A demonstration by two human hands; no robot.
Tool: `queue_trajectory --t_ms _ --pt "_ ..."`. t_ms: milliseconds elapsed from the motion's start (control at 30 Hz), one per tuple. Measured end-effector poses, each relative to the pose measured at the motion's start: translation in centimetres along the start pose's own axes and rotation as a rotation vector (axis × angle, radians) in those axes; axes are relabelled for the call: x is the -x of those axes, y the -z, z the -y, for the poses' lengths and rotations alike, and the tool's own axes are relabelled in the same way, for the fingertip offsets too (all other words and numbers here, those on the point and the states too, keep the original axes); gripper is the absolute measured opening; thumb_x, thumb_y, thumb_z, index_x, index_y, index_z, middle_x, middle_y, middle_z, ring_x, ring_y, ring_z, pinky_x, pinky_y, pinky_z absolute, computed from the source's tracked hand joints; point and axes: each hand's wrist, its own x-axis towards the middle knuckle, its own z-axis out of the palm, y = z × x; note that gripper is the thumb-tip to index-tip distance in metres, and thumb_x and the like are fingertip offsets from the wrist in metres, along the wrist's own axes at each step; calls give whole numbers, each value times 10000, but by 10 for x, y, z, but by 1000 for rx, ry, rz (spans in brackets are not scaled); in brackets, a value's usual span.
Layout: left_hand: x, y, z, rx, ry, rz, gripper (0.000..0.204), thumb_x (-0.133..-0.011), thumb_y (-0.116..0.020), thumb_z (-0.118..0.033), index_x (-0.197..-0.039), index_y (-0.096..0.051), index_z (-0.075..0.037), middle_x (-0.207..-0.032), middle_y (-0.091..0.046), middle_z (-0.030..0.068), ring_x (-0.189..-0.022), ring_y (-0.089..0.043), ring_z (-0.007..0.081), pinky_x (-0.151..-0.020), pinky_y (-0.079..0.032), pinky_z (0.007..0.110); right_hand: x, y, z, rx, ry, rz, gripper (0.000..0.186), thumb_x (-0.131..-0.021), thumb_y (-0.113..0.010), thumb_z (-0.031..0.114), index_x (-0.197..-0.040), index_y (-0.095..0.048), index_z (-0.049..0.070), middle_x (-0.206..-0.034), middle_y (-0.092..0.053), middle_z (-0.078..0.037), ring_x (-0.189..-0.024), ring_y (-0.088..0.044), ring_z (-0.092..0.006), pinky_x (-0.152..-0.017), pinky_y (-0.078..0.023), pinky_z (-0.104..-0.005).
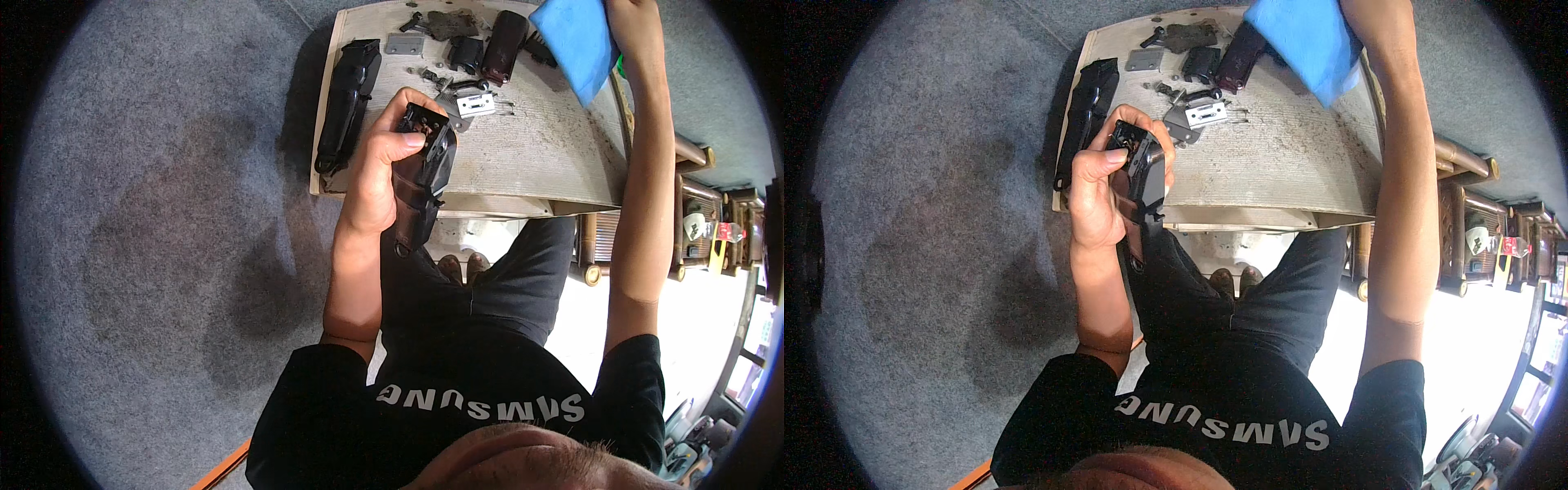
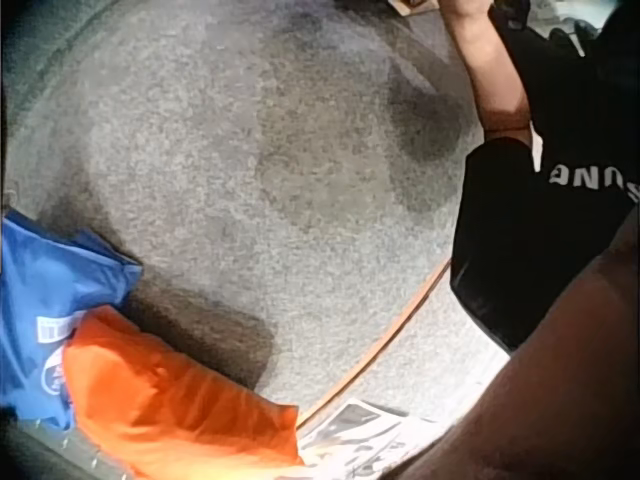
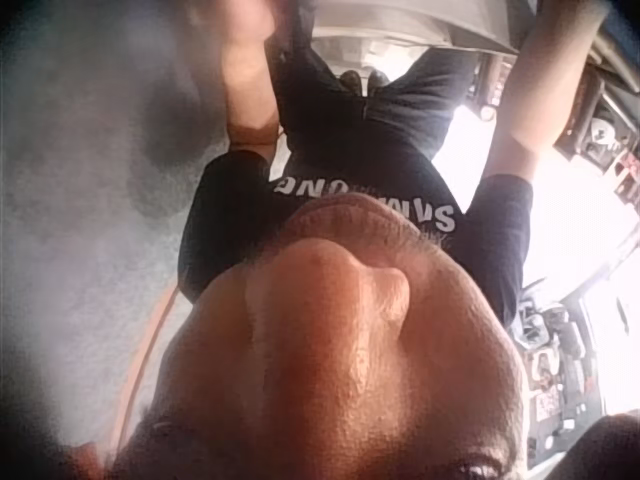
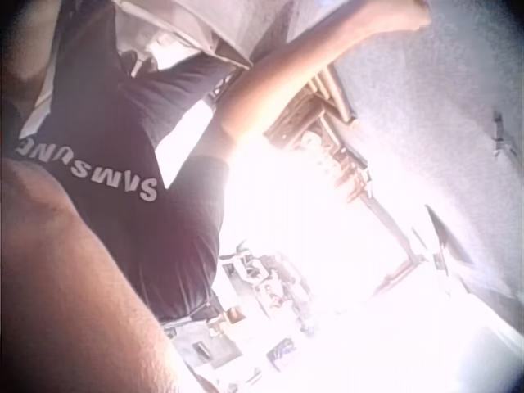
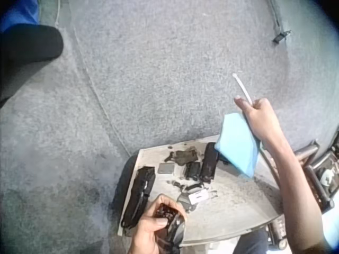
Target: The person uses a screwdriver to disassemble the housing of a hair clipper, removes internal components, and handles a replacement blade assembly.
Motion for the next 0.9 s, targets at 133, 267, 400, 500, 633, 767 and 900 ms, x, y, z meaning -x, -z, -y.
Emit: queue_trajectory --t_ms 133,267,400,500,633,767,900 --pt "0 1 -1 -10 8 13 416 -869 -501 -316 -1142 -508 -2 -901 -586 181 -775 -587 202 -702 -532 316 12 3 13 288 75 78 572 -939 -698 442 -687 -670 -70 -615 -635 -171 -564 -636 -224 -550 -472 -421" --pt "-3 2 1 -19 -2 38 411 -869 -502 -312 -1138 -509 -2 -902 -587 184 -777 -589 200 -706 -536 314 12 2 2 584 223 178 540 -891 -717 439 -793 -718 -92 -728 -676 -308 -722 -727 -398 -695 -544 -483" --pt "2 4 1 -1 -5 -3 406 -870 -502 -307 -1135 -509 1 -905 -588 188 -777 -591 203 -704 -532 307 23 -10 7 625 242 323 431 -878 -707 412 -834 -754 -13 -802 -704 -284 -774 -711 -452 -723 -551 -517" --pt "1 3 -1 -4 -3 1 407 -871 -502 -308 -1134 -508 2 -906 -586 188 -777 -591 205 -704 -530 307 21 -9 6 639 267 329 439 -897 -693 393 -817 -740 -37 -743 -686 -281 -715 -710 -432 -689 -547 -505" --pt "-1 1 0 -20 -6 15 408 -871 -503 -314 -1128 -506 3 -913 -588 193 -780 -593 206 -712 -531 311 9 -8 -6 493 297 284 407 -905 -700 340 -798 -726 -52 -683 -661 -267 -647 -700 -392 -654 -538 -489" --pt "-1 5 1 -27 -2 28 409 -869 -501 -315 -1128 -504 1 -923 -594 200 -785 -598 208 -717 -532 313 20 -7 7 442 310 225 324 -896 -723 266 -853 -735 -55 -697 -671 -251 -640 -700 -352 -648 -535 -469" --pt "0 3 1 -20 -5 17 416 -863 -498 -315 -1134 -502 1 -924 -591 201 -785 -594 211 -713 -534 317 16 -15 -5 403 395 355 286 -886 -725 241 -961 -753 -34 -808 -722 -242 -739 -731 -350 -699 -562 -450"
